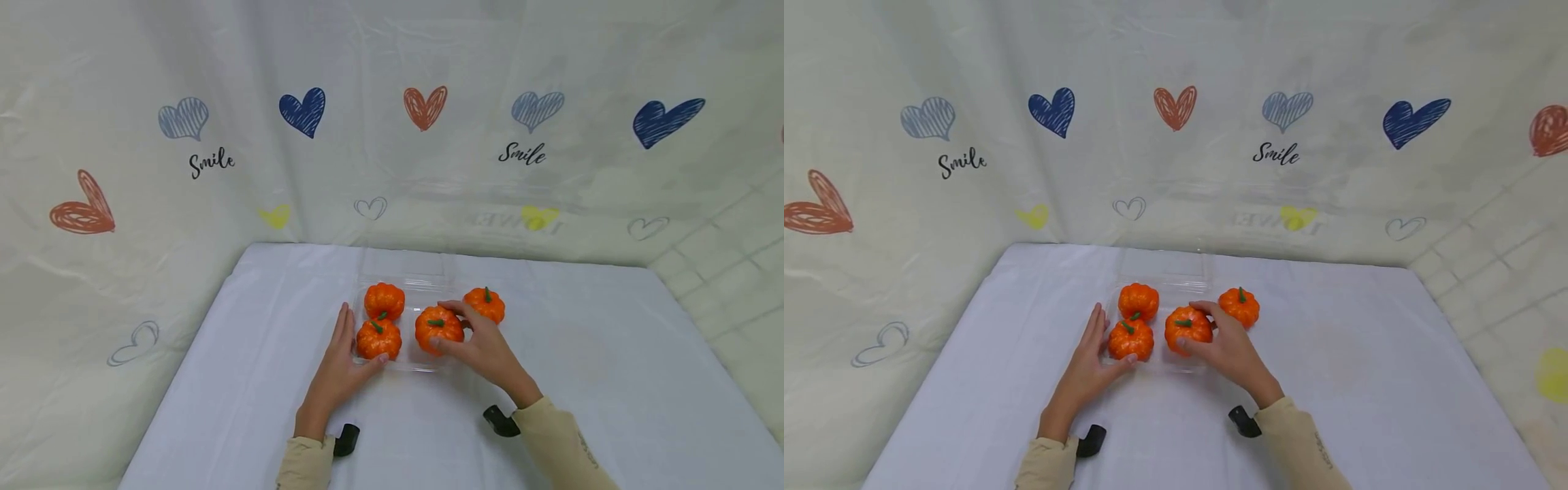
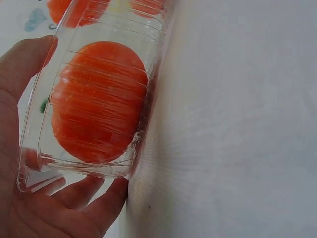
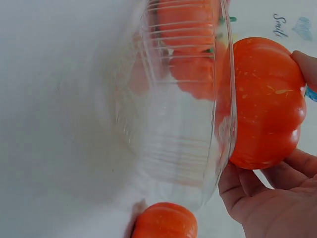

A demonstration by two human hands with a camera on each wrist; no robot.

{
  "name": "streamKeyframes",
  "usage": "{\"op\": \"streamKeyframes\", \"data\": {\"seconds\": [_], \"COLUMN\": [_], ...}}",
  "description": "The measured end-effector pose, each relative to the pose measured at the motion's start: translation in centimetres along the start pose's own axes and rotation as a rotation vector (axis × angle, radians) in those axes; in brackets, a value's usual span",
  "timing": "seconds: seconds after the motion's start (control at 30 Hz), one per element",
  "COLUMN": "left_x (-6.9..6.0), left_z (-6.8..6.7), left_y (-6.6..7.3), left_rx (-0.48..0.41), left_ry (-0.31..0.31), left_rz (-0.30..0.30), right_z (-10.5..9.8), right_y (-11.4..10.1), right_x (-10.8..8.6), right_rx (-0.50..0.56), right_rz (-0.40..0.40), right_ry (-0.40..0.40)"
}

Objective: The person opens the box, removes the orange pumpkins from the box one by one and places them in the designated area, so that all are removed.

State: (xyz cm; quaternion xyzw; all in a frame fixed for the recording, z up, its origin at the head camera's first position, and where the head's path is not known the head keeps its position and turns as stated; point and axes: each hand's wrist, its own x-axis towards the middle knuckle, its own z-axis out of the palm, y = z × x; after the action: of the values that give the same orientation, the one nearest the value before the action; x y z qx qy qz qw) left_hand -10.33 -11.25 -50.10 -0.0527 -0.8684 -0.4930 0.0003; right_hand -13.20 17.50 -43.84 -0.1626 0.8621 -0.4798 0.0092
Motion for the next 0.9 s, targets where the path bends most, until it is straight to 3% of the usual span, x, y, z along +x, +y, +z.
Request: {"op": "streamKeyframes", "data": {"seconds": [0.9], "left_x": [-0.2], "left_z": [-0.3], "left_y": [0.1], "left_rx": [-0.013], "left_ry": [-0.002], "left_rz": [0.017], "right_z": [-5.0], "right_y": [2.2], "right_x": [-3.5], "right_rx": [-0.078], "right_rz": [0.104], "right_ry": [0.102]}}
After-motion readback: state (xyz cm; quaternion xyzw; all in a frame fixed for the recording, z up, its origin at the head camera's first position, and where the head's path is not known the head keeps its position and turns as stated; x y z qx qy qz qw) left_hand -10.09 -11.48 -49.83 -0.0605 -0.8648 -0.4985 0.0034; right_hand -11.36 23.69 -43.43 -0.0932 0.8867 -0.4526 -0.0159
